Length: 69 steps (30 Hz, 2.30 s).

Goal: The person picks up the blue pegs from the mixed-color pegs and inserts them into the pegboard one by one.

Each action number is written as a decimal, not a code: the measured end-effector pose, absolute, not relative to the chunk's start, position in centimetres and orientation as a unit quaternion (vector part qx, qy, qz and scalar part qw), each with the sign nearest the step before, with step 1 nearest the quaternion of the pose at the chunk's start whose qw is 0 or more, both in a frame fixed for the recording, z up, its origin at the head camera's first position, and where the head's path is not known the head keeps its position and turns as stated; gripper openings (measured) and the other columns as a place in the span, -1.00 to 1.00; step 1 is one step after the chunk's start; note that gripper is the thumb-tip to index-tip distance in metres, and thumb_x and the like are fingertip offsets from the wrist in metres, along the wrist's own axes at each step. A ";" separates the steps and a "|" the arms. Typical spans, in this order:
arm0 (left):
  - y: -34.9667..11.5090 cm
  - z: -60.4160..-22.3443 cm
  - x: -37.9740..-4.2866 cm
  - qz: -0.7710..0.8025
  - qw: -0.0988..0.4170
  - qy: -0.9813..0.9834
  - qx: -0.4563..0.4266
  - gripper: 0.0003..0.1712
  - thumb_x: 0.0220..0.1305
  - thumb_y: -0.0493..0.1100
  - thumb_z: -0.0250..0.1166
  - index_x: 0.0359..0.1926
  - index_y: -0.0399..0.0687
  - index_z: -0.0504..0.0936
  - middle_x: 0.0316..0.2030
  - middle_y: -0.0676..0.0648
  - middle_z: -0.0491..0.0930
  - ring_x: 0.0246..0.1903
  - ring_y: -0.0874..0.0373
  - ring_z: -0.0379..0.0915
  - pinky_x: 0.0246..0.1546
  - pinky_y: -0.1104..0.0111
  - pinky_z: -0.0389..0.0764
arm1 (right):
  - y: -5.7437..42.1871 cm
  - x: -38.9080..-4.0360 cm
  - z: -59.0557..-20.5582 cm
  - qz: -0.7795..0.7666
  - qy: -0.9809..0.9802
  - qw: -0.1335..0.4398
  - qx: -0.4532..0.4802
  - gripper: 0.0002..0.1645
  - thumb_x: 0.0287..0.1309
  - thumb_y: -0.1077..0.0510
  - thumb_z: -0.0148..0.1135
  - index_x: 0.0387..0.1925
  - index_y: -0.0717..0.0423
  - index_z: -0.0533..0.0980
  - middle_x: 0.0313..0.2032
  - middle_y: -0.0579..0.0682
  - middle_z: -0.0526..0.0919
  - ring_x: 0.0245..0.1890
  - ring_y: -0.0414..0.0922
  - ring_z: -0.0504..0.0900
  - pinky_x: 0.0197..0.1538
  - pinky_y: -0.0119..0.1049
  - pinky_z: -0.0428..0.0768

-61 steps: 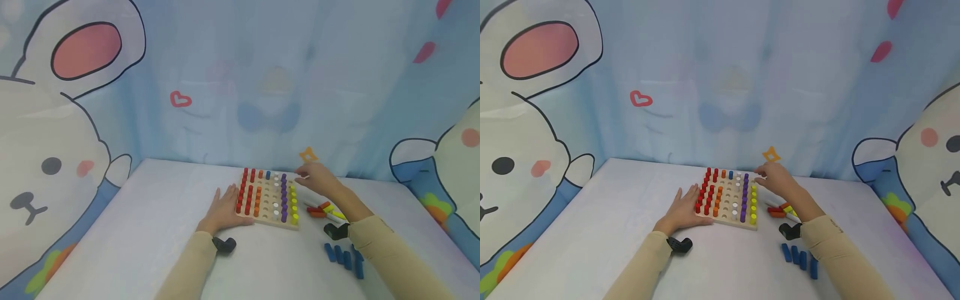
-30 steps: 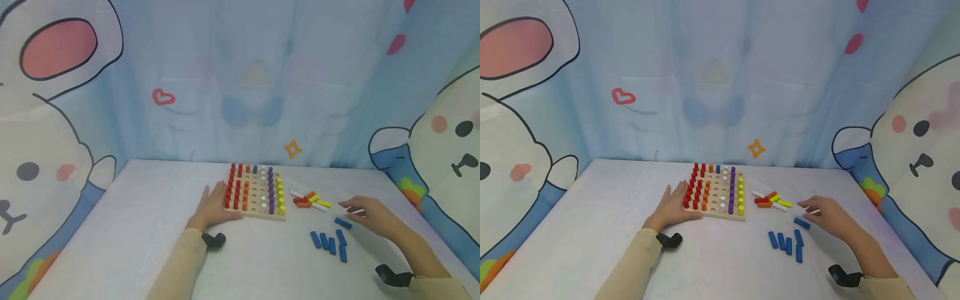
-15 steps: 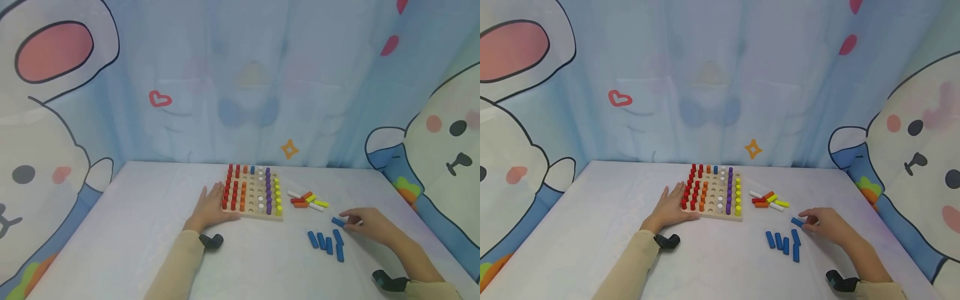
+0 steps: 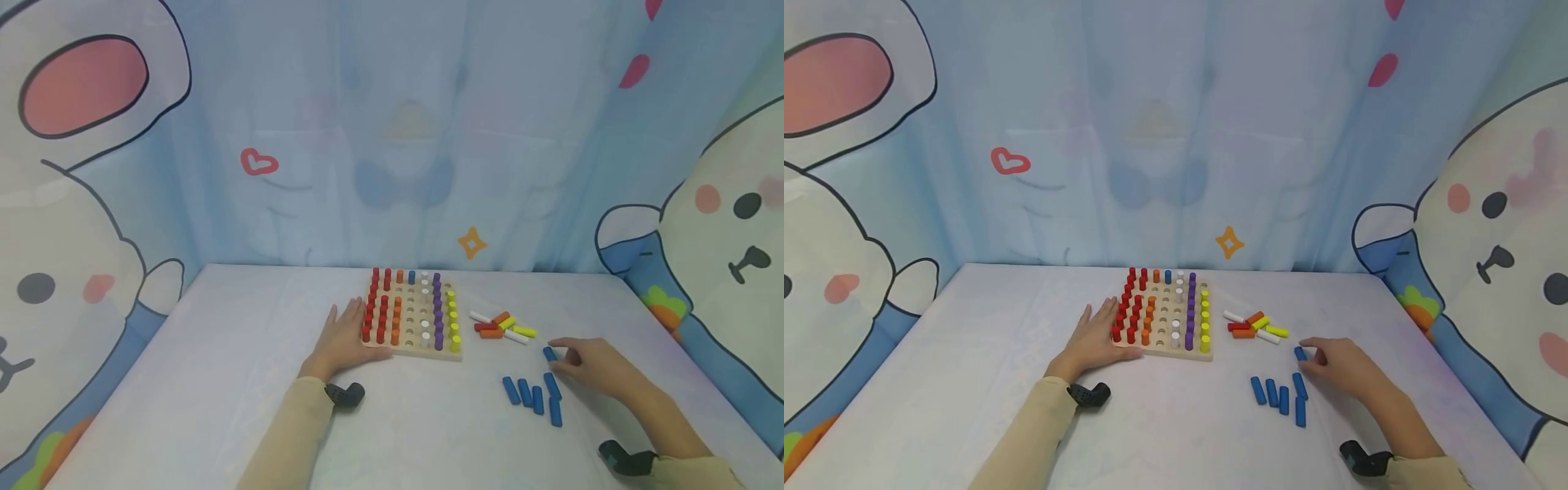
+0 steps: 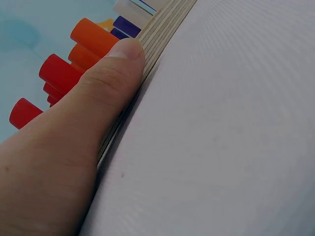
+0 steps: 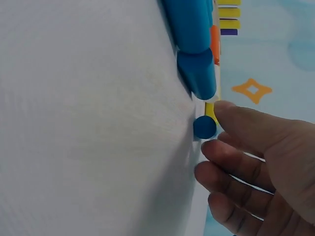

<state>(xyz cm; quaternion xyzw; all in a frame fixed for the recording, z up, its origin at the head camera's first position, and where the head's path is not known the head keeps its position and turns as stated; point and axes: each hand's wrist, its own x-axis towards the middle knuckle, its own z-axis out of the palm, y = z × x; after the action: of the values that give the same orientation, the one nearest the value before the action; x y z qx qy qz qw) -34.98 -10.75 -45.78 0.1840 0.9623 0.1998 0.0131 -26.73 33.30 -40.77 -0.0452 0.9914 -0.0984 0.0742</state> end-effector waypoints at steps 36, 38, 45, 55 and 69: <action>-10.8 -45.9 -35.1 0.208 0.015 0.962 0.177 0.42 -0.22 0.72 0.06 0.50 -0.05 -0.08 0.50 -0.01 -0.09 0.50 0.14 -0.30 0.49 0.07 -0.37 | 31.5 -28.5 -39.2 -0.077 0.981 0.122 -0.129 -0.53 -0.09 0.30 0.42 -0.05 0.33 0.57 -0.15 0.19 0.61 -0.20 0.01 0.64 -0.15 -0.12 0.69; -10.7 -46.0 -35.2 0.206 0.016 0.962 0.176 0.43 -0.23 0.73 0.05 0.50 -0.04 -0.10 0.50 0.00 -0.09 0.50 0.15 -0.31 0.49 0.08 -0.38 | 31.4 -28.6 -39.1 -0.075 0.981 0.120 -0.133 -0.52 -0.08 0.29 0.41 -0.04 0.34 0.57 -0.15 0.19 0.61 -0.21 0.01 0.64 -0.14 -0.11 0.68; -10.6 -45.8 -35.2 0.205 0.012 0.962 0.180 0.42 -0.21 0.71 0.06 0.50 -0.05 -0.10 0.50 -0.01 -0.09 0.50 0.14 -0.30 0.49 0.07 -0.36 | 31.3 -28.7 -39.1 -0.082 0.980 0.112 -0.139 -0.53 -0.06 0.27 0.41 -0.04 0.32 0.57 -0.14 0.20 0.61 -0.19 0.03 0.64 -0.13 -0.10 0.68; -10.7 -45.7 -35.1 0.201 0.013 0.963 0.179 0.40 -0.19 0.69 0.08 0.49 -0.07 -0.08 0.50 -0.02 -0.07 0.50 0.13 -0.30 0.49 0.08 -0.35 | 30.1 -28.6 -38.9 -0.100 0.979 0.121 -0.127 -0.50 -0.07 0.22 0.43 -0.02 0.29 0.57 -0.08 0.25 0.59 -0.13 0.10 0.64 -0.10 -0.05 0.67; -10.7 -45.6 -35.0 0.201 0.013 0.962 0.182 0.41 -0.18 0.70 0.06 0.49 -0.10 -0.08 0.50 -0.03 -0.08 0.50 0.14 -0.30 0.49 0.08 -0.37 | 29.0 -28.5 -39.0 -0.109 0.981 0.122 -0.108 -0.48 -0.08 0.20 0.44 -0.01 0.26 0.57 -0.08 0.22 0.57 -0.13 0.07 0.63 -0.12 -0.10 0.68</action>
<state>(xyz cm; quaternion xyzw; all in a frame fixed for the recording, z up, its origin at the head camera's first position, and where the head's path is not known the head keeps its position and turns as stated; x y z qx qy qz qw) -35.00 -10.69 -45.61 0.1824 0.9624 0.2008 0.0130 -28.53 28.96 -39.01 -0.1081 0.9806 -0.1087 0.1223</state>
